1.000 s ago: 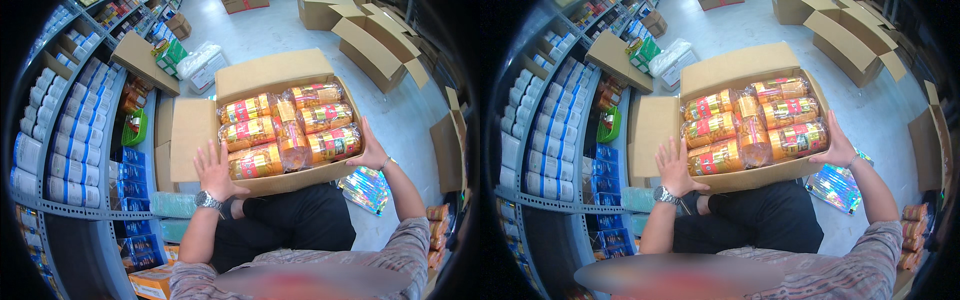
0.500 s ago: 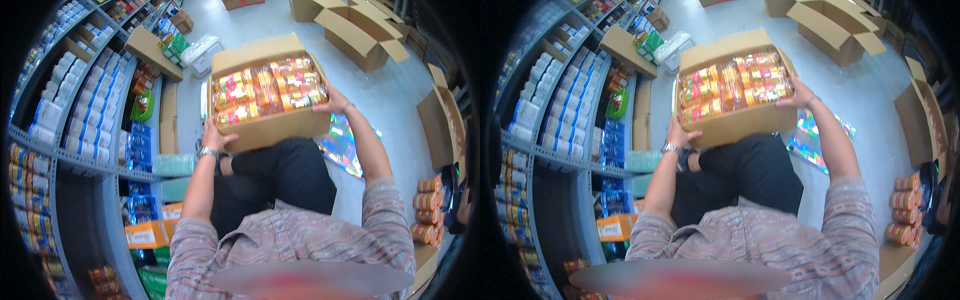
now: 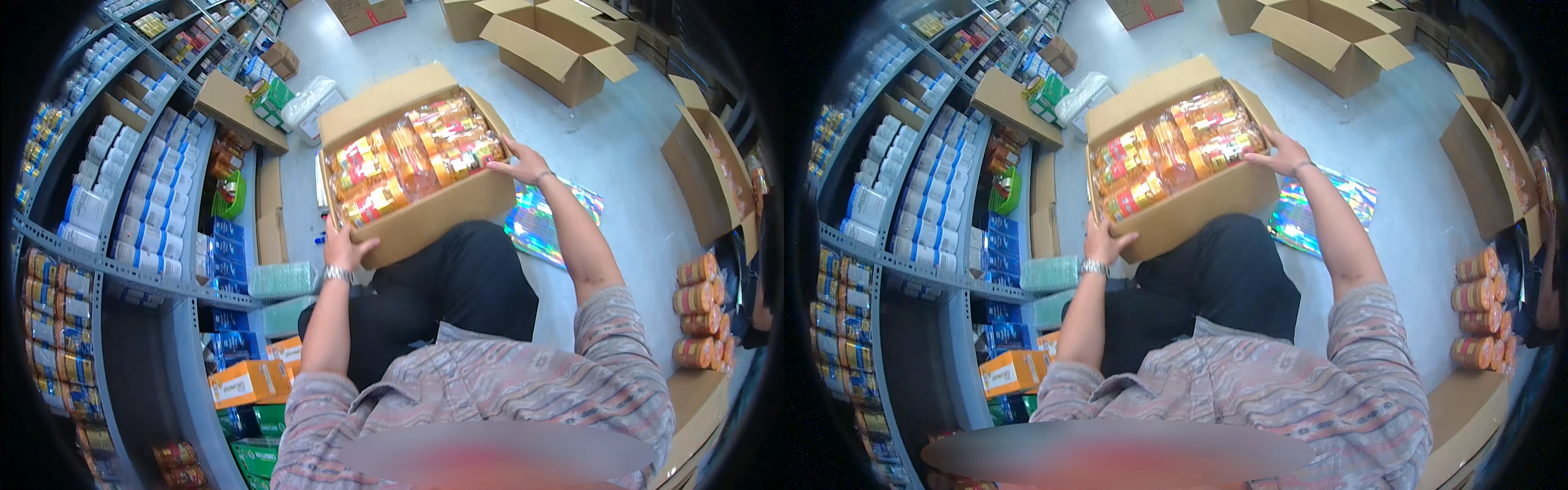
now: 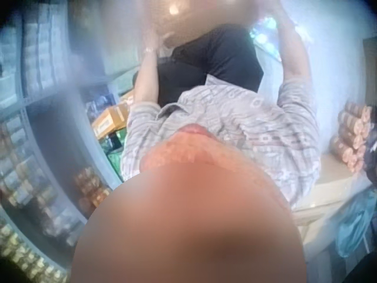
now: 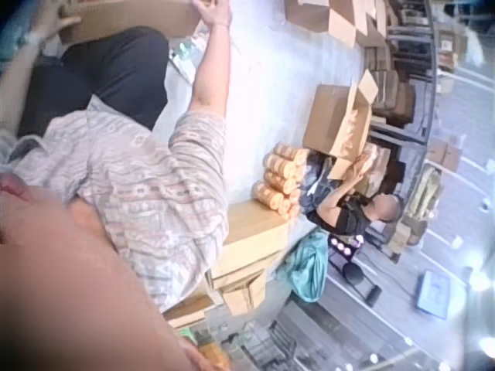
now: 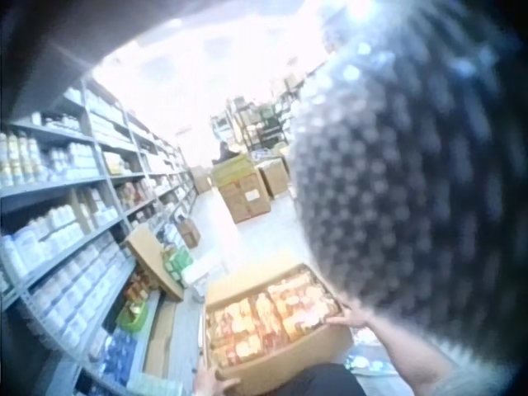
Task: The person sits on the floor and repeatedly picks up cylindrical snack containers from a cardboard box, briefly rotates them, and places them onto a nearby shelf. The person handles the containers one at a time throughout the clip.
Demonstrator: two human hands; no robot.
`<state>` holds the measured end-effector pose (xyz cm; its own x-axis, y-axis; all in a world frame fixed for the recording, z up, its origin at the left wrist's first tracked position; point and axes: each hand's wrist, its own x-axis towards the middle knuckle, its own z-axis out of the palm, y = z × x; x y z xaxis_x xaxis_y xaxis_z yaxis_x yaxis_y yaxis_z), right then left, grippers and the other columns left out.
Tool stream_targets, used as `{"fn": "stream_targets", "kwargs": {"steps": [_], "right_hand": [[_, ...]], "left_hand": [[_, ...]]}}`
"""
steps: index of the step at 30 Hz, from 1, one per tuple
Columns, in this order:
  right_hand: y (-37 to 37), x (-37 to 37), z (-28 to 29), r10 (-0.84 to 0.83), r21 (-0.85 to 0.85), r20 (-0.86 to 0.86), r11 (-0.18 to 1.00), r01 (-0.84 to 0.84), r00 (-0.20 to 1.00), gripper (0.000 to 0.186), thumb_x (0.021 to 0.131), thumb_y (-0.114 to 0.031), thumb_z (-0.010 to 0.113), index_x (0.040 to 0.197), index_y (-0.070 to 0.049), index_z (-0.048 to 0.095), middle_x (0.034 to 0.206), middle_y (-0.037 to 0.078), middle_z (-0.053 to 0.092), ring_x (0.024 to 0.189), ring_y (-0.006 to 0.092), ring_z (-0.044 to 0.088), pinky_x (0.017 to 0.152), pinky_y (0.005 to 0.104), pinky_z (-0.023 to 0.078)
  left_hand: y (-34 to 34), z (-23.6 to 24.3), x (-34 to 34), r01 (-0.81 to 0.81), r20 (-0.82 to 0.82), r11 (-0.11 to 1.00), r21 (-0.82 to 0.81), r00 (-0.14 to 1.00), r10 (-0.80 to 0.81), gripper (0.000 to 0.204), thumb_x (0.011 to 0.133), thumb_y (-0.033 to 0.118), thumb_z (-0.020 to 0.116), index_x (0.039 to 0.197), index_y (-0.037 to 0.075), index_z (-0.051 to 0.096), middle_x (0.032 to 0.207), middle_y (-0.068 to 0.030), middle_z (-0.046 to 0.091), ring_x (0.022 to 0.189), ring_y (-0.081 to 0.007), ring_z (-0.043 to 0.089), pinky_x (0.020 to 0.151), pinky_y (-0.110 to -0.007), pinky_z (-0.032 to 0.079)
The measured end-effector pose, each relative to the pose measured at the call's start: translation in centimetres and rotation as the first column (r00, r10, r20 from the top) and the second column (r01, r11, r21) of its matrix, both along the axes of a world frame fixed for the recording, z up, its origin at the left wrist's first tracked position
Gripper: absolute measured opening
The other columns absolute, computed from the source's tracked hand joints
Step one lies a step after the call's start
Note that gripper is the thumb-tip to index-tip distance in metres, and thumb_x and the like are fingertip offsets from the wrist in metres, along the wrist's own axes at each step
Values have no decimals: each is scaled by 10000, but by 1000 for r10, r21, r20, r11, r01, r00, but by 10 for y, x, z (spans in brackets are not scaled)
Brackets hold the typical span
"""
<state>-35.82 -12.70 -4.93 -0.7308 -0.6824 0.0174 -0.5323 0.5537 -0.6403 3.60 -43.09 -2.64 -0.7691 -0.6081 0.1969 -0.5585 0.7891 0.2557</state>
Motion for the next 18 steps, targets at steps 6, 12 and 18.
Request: {"fn": "stream_targets", "kwargs": {"steps": [6, 12, 18], "right_hand": [[53, -90, -87, -198, -316, 322, 899, 303, 926, 747, 948, -588, 652, 1490, -85, 547, 1558, 167, 495, 1455, 314, 449, 1174, 416, 383], [106, -51, -164, -475, 681, -90, 612, 402, 875, 1410, 620, -777, 818, 1658, -111, 135, 1722, 148, 161, 1577, 362, 182, 1286, 471, 195], [160, -5, -175, -328, 612, -34, 740, 279, 944, 1362, 525, -600, 957, 1615, -123, 294, 1612, 177, 386, 1488, 366, 376, 1226, 496, 333]], "left_hand": [[20, 3, 9, -94, 18, 994, 63, 995, 94, 545, 713, 455, 910, 1051, 83, 699, 1596, -348, 292, 1248, -475, 581, 1003, -476, 524], [18, 5, 21, -65, -131, 991, 114, 988, 80, 618, 765, 402, 886, 1252, 115, 635, 1613, -324, 306, 1382, -465, 475, 1129, -483, 427], [12, 10, 51, -62, -258, 981, 183, 960, 109, 901, 818, 231, 882, 1526, -28, 388, 1570, -231, 424, 1467, -336, 401, 1218, -426, 310]]}}
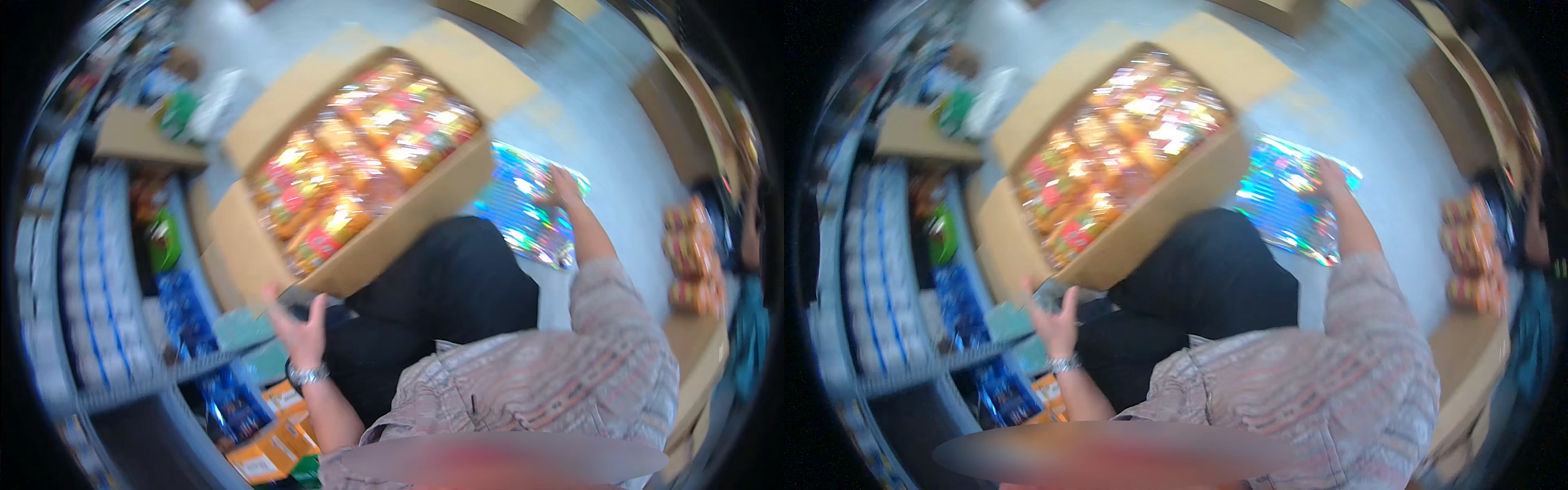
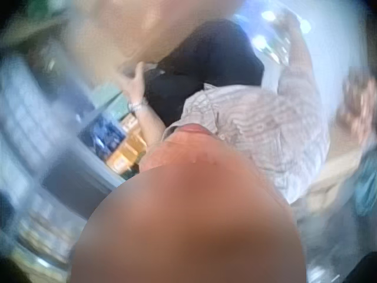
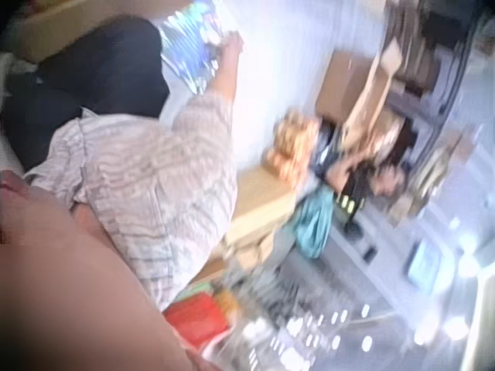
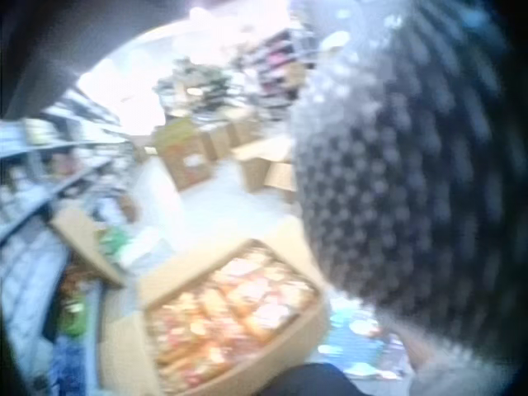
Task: The person sits on the floor and repeatedly picks up cylindrical snack containers from a cardboard box, briefly rotates them, and places them onto a nearby shelf. The person handles the containers one at a time throughout the clip.
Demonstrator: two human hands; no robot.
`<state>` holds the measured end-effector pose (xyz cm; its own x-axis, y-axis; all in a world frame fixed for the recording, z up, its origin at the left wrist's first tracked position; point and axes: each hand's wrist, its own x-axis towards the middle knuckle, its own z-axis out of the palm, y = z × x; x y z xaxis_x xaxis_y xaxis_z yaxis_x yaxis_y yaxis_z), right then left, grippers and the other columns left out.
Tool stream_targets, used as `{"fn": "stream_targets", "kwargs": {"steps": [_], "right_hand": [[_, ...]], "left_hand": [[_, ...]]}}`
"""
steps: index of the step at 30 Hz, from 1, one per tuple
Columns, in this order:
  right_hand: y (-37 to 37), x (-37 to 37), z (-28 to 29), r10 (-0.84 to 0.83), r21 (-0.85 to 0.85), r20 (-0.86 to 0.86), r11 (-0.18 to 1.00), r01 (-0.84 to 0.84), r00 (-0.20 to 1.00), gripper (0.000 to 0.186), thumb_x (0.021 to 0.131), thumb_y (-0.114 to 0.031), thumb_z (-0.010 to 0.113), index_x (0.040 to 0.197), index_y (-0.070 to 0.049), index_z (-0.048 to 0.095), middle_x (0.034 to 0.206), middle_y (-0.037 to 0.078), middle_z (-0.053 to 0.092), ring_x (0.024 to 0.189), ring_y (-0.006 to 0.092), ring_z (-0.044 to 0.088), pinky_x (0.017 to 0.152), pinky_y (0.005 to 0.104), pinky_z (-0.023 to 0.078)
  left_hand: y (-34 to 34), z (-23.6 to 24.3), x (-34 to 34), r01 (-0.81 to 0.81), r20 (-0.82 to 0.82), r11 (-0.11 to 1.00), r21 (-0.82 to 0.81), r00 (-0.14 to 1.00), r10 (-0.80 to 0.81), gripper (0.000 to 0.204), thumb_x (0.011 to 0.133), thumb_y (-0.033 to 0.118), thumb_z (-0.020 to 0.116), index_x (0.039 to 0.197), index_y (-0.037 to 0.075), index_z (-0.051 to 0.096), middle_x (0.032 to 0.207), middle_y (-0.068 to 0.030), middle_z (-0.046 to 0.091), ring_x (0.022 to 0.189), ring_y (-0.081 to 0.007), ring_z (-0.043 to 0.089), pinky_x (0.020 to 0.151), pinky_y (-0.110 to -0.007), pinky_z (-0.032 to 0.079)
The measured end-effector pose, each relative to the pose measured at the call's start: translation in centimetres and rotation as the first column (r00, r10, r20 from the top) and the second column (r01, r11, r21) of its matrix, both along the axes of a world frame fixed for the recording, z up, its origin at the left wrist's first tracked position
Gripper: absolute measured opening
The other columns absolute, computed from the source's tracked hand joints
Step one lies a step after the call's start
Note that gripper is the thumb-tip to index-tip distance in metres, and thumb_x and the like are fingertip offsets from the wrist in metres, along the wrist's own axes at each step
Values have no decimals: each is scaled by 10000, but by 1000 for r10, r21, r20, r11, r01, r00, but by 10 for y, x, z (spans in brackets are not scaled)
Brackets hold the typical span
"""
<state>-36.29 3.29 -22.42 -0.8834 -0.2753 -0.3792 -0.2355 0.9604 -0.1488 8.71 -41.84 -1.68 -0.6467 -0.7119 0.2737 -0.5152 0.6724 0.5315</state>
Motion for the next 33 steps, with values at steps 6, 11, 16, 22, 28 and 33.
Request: {"fn": "stream_targets", "kwargs": {"steps": [6, 11, 16, 22, 28, 33], "right_hand": [[97, 24, -18, -574, -11, -335, 795, 607, 747, 1192, 659, -535, 924, 1596, -115, 318, 1533, 170, 478, 1397, 331, 494, 1131, 497, 437], [129, 37, -28, -825, -375, 271, 384, 844, 496, 903, 710, -503, 904, 1448, -123, 549, 1300, 70, 664, 1152, 248, 629, 915, 445, 538], [116, 37, -3, -645, -556, 458, 329, 763, 612, 669, 750, -445, 898, 1301, -134, 682, 1192, 51, 697, 992, 184, 628, 819, 401, 530], [82, 38, 5, -717, -494, 421, 334, 803, 557, 691, 793, -412, 897, 1305, -30, 633, 1234, 121, 690, 1014, 220, 698, 702, 395, 576], [73, 40, 149, -349, -698, -27, 677, 233, 937, 320, 895, -315, 830, 1042, -44, 746, 898, 35, 739, 792, 88, 666, 653, 286, 520], [71, 122, 379, 82, -697, -335, 649, -305, 939, 245, 969, -277, 750, 979, -31, 753, 842, -20, 658, 751, 63, 554, 692, 264, 464]], "left_hand": [[22, 12, -6, 112, -186, 994, 2, 976, -110, 812, 885, 79, 797, 1557, 2, 349, 1600, -189, 391, 1496, -318, 363, 1251, -447, 243], [38, 22, -12, 193, -258, 981, -13, 947, -190, 787, 882, 66, 788, 1542, 7, 363, 1590, -187, 402, 1490, -331, 369, 1250, -462, 249], [54, 23, -20, 286, -249, 958, -20, 926, -282, 786, 849, 86, 817, 1509, 5, 396, 1568, -191, 425, 1462, -342, 402, 1227, -466, 280], [79, 33, -27, 331, -249, 941, -73, 908, -338, 802, 785, 144, 883, 1452, 9, 457, 1536, -206, 454, 1431, -380, 433, 1198, -477, 321], [84, 51, -10, 397, -237, 913, -96, 881, -408, 758, 769, 207, 908, 1392, 25, 515, 1497, -207, 501, 1400, -399, 470, 1162, -481, 379], [105, 80, -38, 532, -267, 840, -112, 798, -541, 709, 756, 252, 914, 1337, 32, 572, 1466, -191, 538, 1398, -401, 481, 1147, -494, 400]]}}
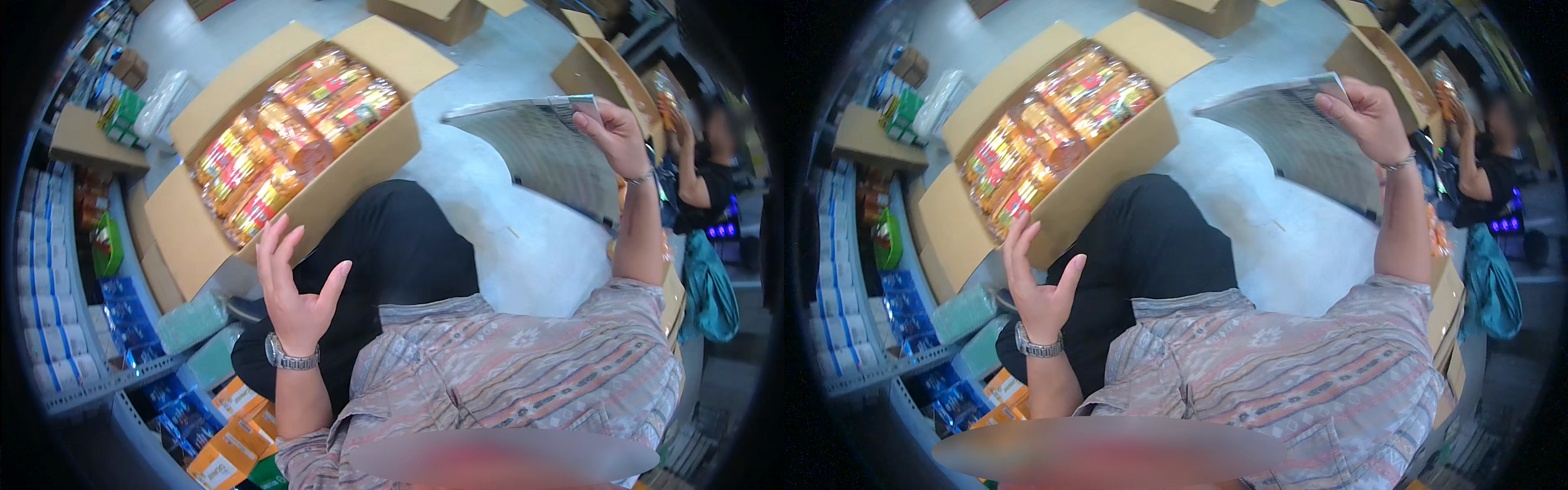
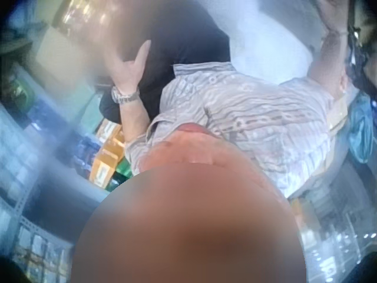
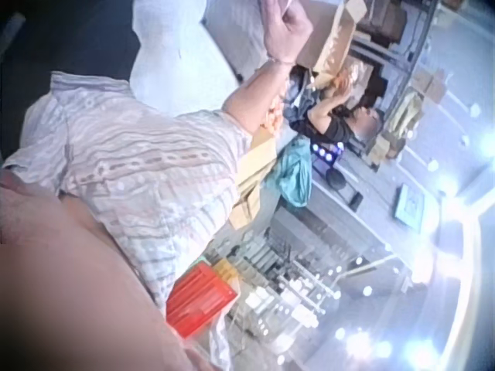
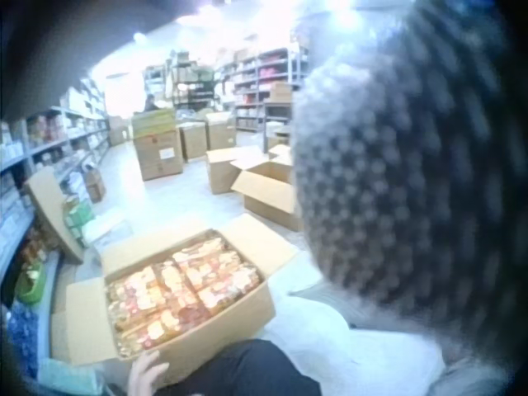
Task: The person sits on the floor and repeatedly picks up cylindrical snack containers from a cardboard box, briefly rotates them, and places them onto a nearby shelf. The person handles the containers one at a time throughout the clip.
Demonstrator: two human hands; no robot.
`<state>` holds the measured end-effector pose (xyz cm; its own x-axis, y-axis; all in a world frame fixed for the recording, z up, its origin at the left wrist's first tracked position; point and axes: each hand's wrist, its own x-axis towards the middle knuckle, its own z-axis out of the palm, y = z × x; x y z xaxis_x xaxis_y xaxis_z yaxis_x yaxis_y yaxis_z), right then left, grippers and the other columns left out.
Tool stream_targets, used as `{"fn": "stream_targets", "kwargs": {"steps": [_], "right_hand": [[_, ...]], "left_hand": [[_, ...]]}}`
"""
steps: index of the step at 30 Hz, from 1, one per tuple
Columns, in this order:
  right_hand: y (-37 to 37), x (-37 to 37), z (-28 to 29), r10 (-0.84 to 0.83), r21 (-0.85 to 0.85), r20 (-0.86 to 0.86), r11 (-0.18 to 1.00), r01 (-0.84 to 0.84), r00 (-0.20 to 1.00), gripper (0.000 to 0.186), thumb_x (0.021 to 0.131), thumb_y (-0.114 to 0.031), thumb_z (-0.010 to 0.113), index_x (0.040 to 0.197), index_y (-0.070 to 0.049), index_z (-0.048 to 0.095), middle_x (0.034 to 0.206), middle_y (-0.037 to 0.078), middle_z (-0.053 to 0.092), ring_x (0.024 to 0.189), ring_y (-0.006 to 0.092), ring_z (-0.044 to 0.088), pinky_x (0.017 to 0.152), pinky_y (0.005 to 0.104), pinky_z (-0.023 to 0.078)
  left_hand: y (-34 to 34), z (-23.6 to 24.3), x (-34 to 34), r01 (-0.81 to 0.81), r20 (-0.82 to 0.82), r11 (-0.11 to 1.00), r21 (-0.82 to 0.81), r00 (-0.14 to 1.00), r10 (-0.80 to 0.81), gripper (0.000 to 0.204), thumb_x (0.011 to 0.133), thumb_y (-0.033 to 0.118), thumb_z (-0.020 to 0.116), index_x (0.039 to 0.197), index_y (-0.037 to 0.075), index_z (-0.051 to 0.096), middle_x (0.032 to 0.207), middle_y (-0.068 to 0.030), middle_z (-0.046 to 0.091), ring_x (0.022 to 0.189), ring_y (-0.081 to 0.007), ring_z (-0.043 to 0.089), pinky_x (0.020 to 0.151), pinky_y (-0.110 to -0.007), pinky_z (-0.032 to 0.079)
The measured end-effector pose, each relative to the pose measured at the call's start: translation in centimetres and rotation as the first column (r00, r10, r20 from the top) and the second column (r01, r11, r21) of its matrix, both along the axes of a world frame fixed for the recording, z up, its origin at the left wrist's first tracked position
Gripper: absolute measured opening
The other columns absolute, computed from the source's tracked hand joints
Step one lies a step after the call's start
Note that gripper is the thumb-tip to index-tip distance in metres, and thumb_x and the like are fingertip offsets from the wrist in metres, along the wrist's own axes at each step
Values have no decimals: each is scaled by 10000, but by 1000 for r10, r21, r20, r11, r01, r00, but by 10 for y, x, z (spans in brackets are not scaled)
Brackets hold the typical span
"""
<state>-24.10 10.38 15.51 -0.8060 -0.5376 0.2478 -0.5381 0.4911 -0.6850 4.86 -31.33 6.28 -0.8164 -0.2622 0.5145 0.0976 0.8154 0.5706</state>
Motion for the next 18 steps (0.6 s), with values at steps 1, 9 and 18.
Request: {"fn": "stream_targets", "kwargs": {"steps": [1, 9, 18], "right_hand": [[-5, 29, 31, 82, 41, -129, 996, -77, 988, 230, 988, -261, 725, 991, -32, 756, 876, -22, 666, 785, 61, 564, 718, 258, 462], [-59, 115, 73, 452, -608, 163, 746, -272, 877, 285, 1048, -258, 623, 1118, 5, 704, 990, 7, 708, 849, 58, 615, 748, 239, 499], [-145, 66, -68, 123, 100, 359, 981, -169, 925, 437, 976, -350, 728, 1279, -41, 672, 1112, 17, 728, 1085, 128, 657, 950, 313, 522]], "left_hand": [[8, 10, -10, 45, -43, 999, -5, 998, -45, 718, 752, 263, 917, 1340, 37, 573, 1466, -192, 537, 1397, -401, 482, 1153, -504, 389], [23, 100, -2, -49, -290, 961, -274, 957, -34, 738, 726, 321, 929, 1342, 89, 594, 1333, -101, 661, 1332, -342, 546, 1166, -536, 336], [-43, 15, 43, -3, 123, 947, 320, 992, -38, 222, 892, 146, 808, 1072, 25, 761, 971, -92, 780, 871, -138, 725, 784, -269, 552]]}}
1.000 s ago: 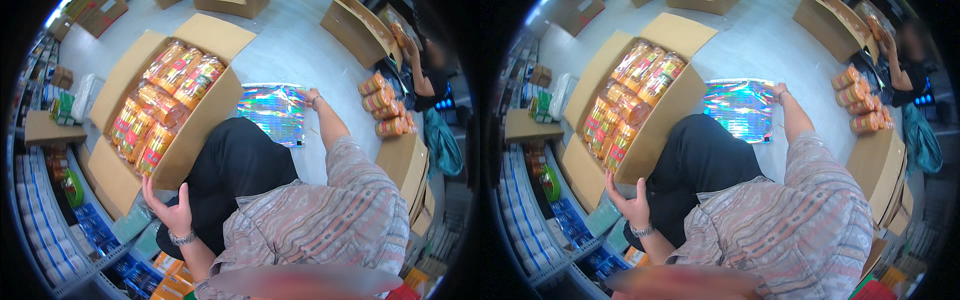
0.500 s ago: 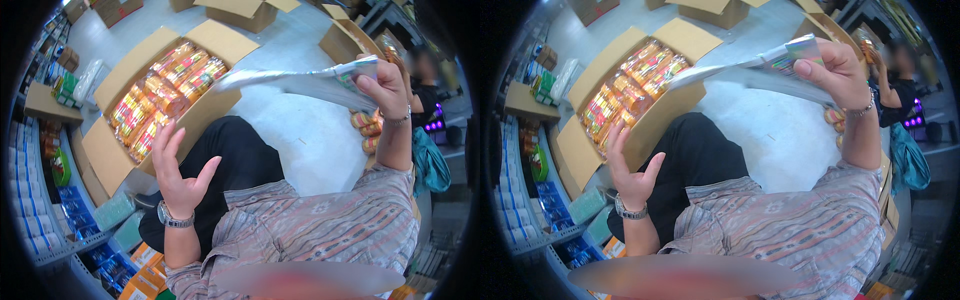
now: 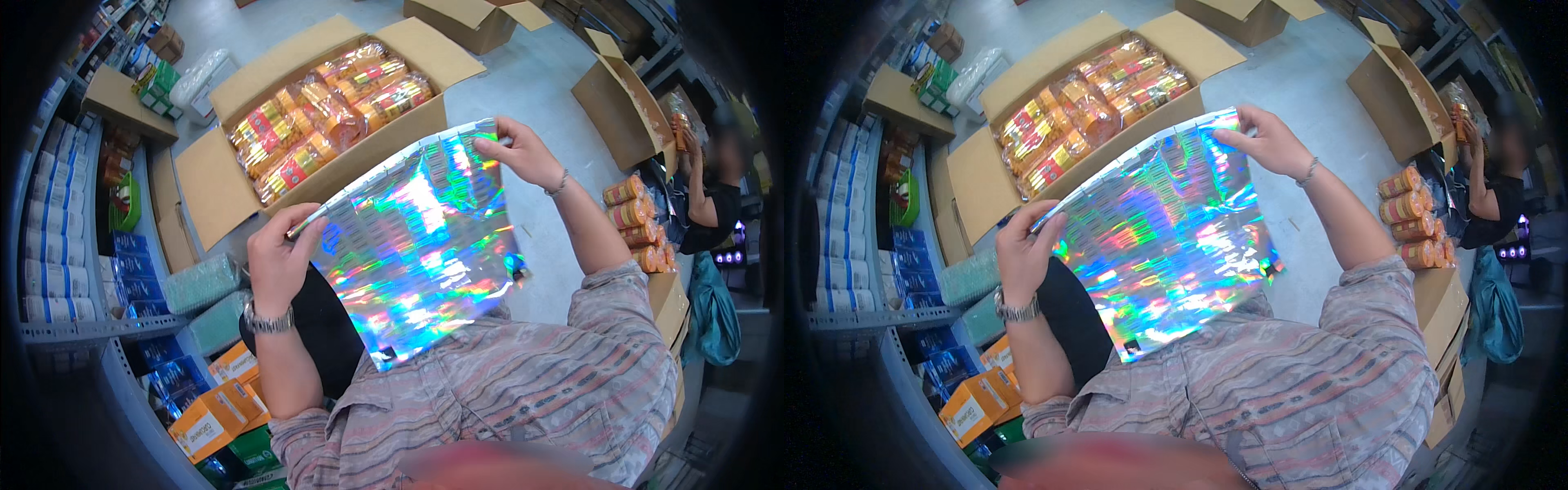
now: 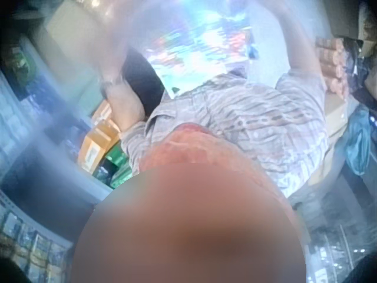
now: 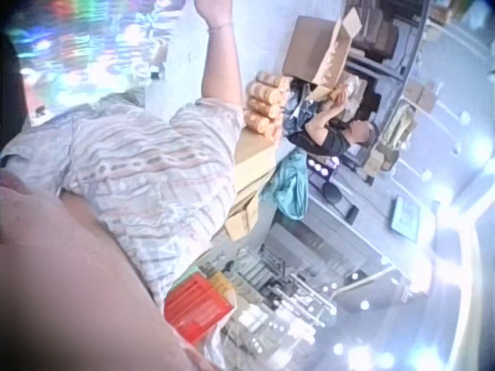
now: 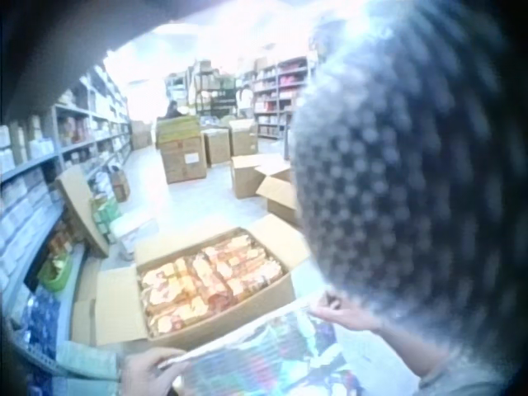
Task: The person sits on the floor and repeatedly picks up cylindrical snack containers from a cardboard box, briefly rotates them, and places them onto a nearby shelf. The person handles the containers one at a time throughout the clip.
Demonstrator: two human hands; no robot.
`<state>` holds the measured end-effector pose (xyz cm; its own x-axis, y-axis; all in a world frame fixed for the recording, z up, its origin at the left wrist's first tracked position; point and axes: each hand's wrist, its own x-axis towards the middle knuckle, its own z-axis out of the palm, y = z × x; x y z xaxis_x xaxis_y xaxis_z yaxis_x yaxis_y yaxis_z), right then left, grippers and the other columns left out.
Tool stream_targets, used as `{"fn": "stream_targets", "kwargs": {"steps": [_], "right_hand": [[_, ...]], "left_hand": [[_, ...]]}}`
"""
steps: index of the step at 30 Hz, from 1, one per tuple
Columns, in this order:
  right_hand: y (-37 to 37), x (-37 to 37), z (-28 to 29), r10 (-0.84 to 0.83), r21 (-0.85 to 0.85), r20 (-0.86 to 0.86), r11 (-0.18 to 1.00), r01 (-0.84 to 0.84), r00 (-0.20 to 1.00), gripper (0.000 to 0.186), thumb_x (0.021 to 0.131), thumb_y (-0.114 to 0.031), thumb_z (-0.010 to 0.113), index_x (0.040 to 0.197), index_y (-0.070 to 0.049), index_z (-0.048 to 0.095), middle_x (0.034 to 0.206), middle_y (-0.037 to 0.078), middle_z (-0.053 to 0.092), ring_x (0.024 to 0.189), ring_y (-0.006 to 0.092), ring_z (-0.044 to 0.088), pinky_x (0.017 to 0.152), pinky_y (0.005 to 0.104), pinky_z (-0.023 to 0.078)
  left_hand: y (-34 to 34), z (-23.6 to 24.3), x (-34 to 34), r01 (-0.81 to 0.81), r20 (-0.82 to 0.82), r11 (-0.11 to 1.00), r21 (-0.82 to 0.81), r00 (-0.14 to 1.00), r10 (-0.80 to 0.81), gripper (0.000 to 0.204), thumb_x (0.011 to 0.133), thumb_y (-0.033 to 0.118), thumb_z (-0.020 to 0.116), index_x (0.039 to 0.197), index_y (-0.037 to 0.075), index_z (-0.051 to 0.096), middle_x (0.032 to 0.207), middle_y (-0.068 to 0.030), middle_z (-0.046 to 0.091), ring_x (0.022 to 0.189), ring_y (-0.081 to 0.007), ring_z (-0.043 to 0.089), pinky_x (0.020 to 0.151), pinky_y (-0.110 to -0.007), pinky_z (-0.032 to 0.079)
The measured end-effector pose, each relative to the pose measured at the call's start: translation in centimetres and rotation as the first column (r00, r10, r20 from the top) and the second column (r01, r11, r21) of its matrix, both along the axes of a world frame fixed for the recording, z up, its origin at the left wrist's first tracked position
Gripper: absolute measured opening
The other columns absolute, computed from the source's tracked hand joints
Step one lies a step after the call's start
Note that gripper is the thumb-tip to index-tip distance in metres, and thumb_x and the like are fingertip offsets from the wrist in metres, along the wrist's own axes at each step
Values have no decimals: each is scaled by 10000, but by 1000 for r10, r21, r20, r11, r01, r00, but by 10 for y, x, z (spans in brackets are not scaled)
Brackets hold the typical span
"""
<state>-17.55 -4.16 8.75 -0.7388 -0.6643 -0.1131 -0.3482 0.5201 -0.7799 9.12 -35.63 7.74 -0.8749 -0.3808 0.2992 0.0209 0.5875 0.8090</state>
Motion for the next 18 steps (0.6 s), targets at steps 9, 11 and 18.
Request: {"fn": "stream_targets", "kwargs": {"steps": [9, 11, 18], "right_hand": [[-76, 50, -23, 505, 258, -695, 840, -477, 512, 546, 867, -396, 792, 1367, -234, 644, 1025, -14, 687, 971, 200, 668, 921, 434, 462], [-85, 49, -28, 557, 277, -639, 810, -517, 530, 478, 880, -388, 777, 1311, -207, 676, 928, -2, 681, 887, 194, 671, 858, 384, 467], [-122, 29, -45, 669, 269, -301, 743, -612, 680, 244, 902, -366, 746, 1041, -173, 797, 905, 87, 762, 873, 302, 725, 793, 433, 552]], "left_hand": [[-30, -87, 25, -13, 101, 917, 399, 994, -30, 166, 968, 129, 736, 1053, -11, 766, 915, -26, 758, 830, -68, 660, 739, -236, 526], [-38, -94, 35, -39, 176, 934, 356, 984, -26, 173, 992, 151, 709, 1024, -13, 752, 887, 0, 729, 810, -50, 622, 722, -231, 504], [-25, -75, 2, -135, 118, 961, -241, 979, 168, 238, 924, 233, 763, 1071, 47, 740, 1036, -57, 743, 943, -192, 680, 870, -354, 501]]}}
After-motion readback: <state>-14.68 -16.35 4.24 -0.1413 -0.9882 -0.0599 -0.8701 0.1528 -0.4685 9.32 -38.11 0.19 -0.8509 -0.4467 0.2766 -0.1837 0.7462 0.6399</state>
